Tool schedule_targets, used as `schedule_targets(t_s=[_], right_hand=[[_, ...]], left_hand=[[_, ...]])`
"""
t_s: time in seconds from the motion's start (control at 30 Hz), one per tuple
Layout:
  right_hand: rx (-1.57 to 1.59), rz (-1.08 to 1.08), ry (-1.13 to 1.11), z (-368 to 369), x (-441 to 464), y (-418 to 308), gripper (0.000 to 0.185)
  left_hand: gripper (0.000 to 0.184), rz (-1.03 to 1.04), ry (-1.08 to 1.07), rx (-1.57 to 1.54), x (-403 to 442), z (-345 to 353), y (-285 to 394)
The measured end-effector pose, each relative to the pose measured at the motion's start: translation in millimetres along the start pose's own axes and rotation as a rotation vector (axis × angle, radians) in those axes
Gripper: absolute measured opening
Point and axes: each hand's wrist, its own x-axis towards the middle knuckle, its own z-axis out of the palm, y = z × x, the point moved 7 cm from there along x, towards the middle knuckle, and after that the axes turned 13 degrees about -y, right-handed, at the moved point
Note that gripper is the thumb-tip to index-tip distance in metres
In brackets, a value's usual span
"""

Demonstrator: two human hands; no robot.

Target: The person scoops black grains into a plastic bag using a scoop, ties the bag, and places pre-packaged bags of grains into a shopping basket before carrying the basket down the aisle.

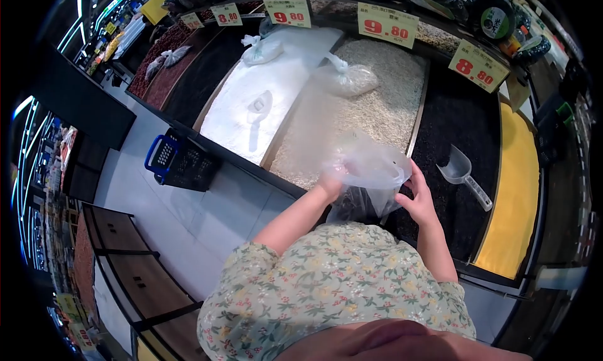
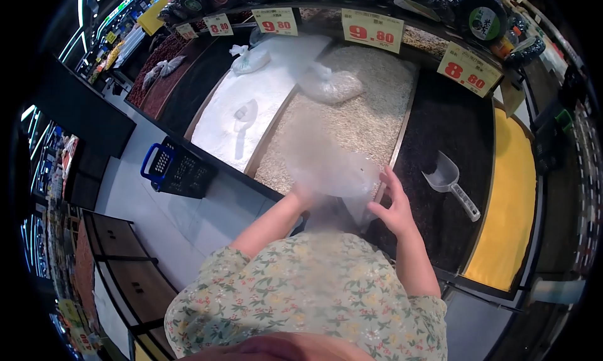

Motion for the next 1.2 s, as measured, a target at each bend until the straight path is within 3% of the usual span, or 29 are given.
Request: schedule_targets(t_s=[0.03,0.07,0.13,0.2,0.27,0.3,0.33,0.37,0.4,0.47,0.57,0.6,0.63,0.67,0.73,0.77,0.8,0.87,0.9,0.93,1.0,1.07,1.13,1.2], right_hand=[[-0.249,0.037,-0.044,4,-6,13,0.098],[-0.273,0.045,-0.089,13,-12,23,0.091],[-0.431,0.089,-0.247,44,-6,-11,0.085],[-0.597,0.033,-0.219,56,-2,-28,0.075],[-0.954,-0.01,-0.153,59,8,-28,0.064],[-1.132,-0.029,-0.118,62,8,-30,0.059],[-1.16,-0.029,-0.115,60,9,-31,0.058],[-1.036,-0.027,-0.147,59,10,-34,0.056],[-0.87,-0.022,-0.181,58,12,-37,0.055],[-0.406,0.006,-0.254,60,10,-44,0.052],[0.374,0.086,-0.291,69,13,-38,0.048],[0.529,0.085,-0.269,71,16,-33,0.046],[0.687,0.017,-0.21,77,25,-18,0.033],[0.687,0.019,-0.2,74,26,-5,0.033],[0.464,0.004,-0.474,83,32,-25,0.038],[-0.178,0.019,-0.511,78,30,-48,0.037],[-0.173,0.023,-0.504,77,33,-58,0.037],[-0.471,0.19,-0.503,73,35,-55,0.035],[-0.085,-0.216,-0.318,67,37,9,0.035],[-0.206,-0.171,-0.293,64,41,25,0.035],[-0.313,-0.187,-0.247,65,54,25,0.035],[-0.389,-0.202,-0.246,69,63,23,0.035],[-0.469,-0.201,-0.286,75,68,23,0.035],[-0.56,-0.194,-0.332,83,65,27,0.035]], left_hand=[[0.023,-0.029,0.007,-0.27,-2,20,33],[0.024,-0.059,0.013,-0.541,-4,38,57],[0.025,0.008,-0.082,-0.434,-5,57,85],[0.027,0.063,-0.191,-0.329,-3,74,100],[0.027,0.175,-0.324,0.067,1,93,115],[0.027,0.163,-0.34,0.062,-2,102,122],[0.025,0.037,-0.276,-0.324,-3,106,122],[0.023,-0.092,-0.2,-0.704,-5,110,116],[0.023,-0.098,-0.213,-0.703,-4,110,115],[0.016,-0.029,-0.227,0.176,-4,100,125],[0.018,0.048,-0.185,0.364,-16,102,157],[0.018,0.051,-0.195,0.364,-18,106,166],[0.021,-0.087,-0.085,0.142,-22,100,164],[0.024,-0.227,0.026,-0.081,-28,93,155],[0.026,-0.069,0.101,-0.003,-27,72,171],[0.025,0.035,0.094,-0.089,-25,66,183],[0.024,0.138,0.088,-0.174,-25,61,199],[0.024,0.241,0.269,-0.171,-37,44,224],[0.022,0.383,0.213,-0.077,-48,51,254],[0.021,0.514,0.148,0.014,-63,65,282],[0.022,0.449,-0.293,-0.067,-72,110,294],[0.03,0.262,-0.819,0.227,-68,150,278],[0.038,0.168,-0.94,0.396,-54,170,237],[0.04,0.19,-0.742,0.691,-32,162,204]])
